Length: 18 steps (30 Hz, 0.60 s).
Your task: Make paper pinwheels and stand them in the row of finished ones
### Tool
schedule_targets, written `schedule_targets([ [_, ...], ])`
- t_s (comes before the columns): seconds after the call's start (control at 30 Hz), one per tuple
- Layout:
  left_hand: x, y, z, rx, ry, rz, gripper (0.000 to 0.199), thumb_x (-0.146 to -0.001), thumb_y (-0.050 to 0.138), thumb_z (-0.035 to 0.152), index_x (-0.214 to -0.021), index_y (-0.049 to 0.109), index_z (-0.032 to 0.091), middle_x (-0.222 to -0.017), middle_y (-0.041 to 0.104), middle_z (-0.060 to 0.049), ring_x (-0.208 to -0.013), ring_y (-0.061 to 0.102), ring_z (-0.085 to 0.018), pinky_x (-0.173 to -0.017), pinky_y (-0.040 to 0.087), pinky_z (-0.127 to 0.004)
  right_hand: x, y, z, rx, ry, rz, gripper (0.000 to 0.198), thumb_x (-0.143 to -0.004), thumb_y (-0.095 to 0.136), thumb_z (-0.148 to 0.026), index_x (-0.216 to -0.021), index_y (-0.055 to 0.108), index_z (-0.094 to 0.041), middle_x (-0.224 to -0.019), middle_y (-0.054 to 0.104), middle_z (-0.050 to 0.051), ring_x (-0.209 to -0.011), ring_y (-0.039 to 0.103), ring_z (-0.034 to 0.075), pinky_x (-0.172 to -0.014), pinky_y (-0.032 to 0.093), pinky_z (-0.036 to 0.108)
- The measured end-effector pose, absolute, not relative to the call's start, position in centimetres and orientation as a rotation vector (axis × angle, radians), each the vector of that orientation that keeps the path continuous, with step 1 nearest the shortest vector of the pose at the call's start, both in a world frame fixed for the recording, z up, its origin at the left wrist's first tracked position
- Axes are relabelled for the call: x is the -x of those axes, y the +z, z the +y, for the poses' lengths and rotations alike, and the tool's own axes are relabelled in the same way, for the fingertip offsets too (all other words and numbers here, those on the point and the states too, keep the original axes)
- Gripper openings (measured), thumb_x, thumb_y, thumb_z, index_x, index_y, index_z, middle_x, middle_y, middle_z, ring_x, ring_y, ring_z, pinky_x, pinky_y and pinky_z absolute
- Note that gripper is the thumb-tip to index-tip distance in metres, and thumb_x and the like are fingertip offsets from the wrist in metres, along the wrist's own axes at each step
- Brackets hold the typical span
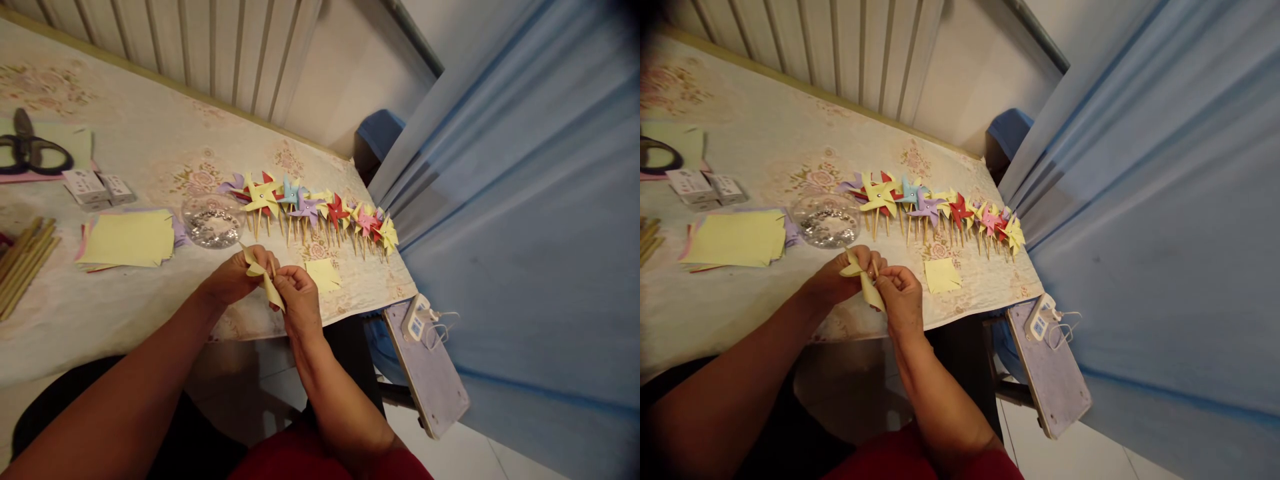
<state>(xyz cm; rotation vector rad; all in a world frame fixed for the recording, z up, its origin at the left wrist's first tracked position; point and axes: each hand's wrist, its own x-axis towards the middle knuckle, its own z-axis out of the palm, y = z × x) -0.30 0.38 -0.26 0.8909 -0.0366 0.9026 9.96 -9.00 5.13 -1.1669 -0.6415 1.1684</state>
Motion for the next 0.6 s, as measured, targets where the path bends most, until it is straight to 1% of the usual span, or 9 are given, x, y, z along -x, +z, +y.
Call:
schedule_targets([
  [0.3,0.12,0.06,0.36,-0.795,0.874,-0.035,0.031,-0.068,0.086,0.026,-0.065,0.056,0.017,-0.069,0.063,0.0,-0.062,0.06,-0.013,-0.051,0.05,-0.022,-9.84,5.17,-9.02,1.174,1.19,-0.665,0.025,-0.066,0.077,-0.035,-0.076,0.061,-0.019,-0.053,0.059,-0.007,-0.034,0.047,0.006,-0.033,0.032,0.016],
  [0.47,0.01,0.06,0.25,-0.774,0.882,-0.024,0.031,-0.065,0.087,0.022,-0.066,0.057,0.017,-0.069,0.063,0.0,-0.062,0.061,-0.013,-0.051,0.051,-0.021,-9.82,5.09,-9.04,1.172,1.187,-0.647,0.026,-0.064,0.078,-0.035,-0.076,0.061,-0.019,-0.053,0.06,-0.007,-0.034,0.046,0.006,-0.033,0.032,0.016],
  [0.6,0.07,0.19,0.24,-0.777,0.872,-0.017,0.031,-0.064,0.088,0.024,-0.067,0.058,0.017,-0.07,0.063,0.0,-0.063,0.062,-0.015,-0.05,0.052,-0.023,-9.82,5.12,-9.04,1.171,1.197,-0.633,0.025,-0.065,0.077,-0.034,-0.076,0.061,-0.019,-0.054,0.061,-0.007,-0.034,0.047,0.006,-0.033,0.033,0.016],
])
